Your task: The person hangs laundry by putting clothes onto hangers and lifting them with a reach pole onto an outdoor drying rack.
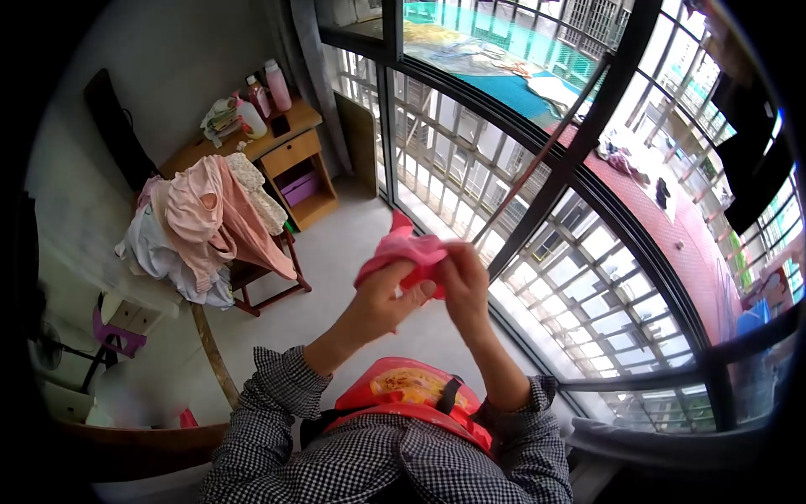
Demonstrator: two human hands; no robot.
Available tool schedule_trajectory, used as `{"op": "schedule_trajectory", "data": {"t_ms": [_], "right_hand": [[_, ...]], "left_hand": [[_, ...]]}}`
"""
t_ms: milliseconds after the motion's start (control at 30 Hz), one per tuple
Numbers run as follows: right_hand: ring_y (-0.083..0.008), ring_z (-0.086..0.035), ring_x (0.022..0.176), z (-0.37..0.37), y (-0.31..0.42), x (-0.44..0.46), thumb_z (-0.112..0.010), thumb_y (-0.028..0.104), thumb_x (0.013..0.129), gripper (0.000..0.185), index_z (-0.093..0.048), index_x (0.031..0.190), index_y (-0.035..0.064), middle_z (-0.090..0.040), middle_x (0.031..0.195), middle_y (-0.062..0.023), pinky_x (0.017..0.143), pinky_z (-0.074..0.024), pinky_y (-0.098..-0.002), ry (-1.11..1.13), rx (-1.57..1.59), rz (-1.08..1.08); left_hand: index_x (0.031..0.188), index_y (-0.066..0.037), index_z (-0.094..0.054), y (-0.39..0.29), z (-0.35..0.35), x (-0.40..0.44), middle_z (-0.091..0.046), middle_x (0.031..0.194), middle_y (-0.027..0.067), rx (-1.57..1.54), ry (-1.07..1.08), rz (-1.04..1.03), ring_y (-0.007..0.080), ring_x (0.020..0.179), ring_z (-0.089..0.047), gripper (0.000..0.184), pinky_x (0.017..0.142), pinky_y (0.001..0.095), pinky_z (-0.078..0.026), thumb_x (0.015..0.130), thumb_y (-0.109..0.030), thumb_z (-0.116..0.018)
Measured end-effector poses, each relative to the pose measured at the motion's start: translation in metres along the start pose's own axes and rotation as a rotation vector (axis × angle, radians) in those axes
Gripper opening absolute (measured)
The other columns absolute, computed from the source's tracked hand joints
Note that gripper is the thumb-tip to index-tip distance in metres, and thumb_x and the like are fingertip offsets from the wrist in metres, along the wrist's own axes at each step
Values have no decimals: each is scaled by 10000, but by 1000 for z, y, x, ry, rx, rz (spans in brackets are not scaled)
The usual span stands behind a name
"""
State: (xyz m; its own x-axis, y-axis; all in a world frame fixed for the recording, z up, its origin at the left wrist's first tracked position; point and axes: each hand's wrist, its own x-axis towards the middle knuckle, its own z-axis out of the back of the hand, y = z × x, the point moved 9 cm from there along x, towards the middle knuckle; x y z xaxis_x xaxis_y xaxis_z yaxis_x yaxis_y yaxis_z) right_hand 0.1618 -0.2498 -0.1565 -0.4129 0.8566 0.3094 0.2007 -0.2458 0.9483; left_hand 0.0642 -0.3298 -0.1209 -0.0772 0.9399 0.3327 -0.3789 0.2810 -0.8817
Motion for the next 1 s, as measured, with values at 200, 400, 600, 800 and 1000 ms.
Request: {"op": "schedule_trajectory", "data": {"t_ms": [200,400,600,800,1000], "right_hand": [[-74,-527,663,-25,-11,72,-543,88,863,114,-600,884,-9,-578,723,-15,590,-432,-205,156,-31,-109],[-65,-548,651,-73,-37,125,-587,105,843,135,-626,929,8,-616,732,-30,579,-456,-222,511,-355,-157],[-307,-571,815,-44,-121,181,-575,107,738,133,-591,862,61,-538,837,-131,699,-465,-390,420,-856,129],[-322,-559,768,-28,-156,236,-588,102,728,66,-595,788,78,-513,764,-112,650,-458,-406,342,-977,368],[-344,-594,722,-38,-162,302,-556,42,744,136,-611,867,31,-601,804,-170,643,-469,-387,290,-798,29]], "left_hand": [[1228,9,-391,56,93,19,-549,1099,225,540,-558,-109,340,986,-580,535,800,379,-479,807,-173,-665],[1046,-137,-591,141,138,75,-643,831,140,937,-534,153,340,711,-615,265,589,430,-479,782,-157,-587],[826,-119,-642,191,183,123,-630,685,133,867,-579,411,340,656,-610,145,570,426,-468,705,-86,-569],[850,-108,-640,221,205,155,-626,773,111,808,-612,369,306,732,-608,179,624,378,-477,691,-53,-578],[794,-71,-615,226,233,211,-572,810,101,633,-755,88,304,751,-574,189,652,366,-471,676,51,-530]]}}
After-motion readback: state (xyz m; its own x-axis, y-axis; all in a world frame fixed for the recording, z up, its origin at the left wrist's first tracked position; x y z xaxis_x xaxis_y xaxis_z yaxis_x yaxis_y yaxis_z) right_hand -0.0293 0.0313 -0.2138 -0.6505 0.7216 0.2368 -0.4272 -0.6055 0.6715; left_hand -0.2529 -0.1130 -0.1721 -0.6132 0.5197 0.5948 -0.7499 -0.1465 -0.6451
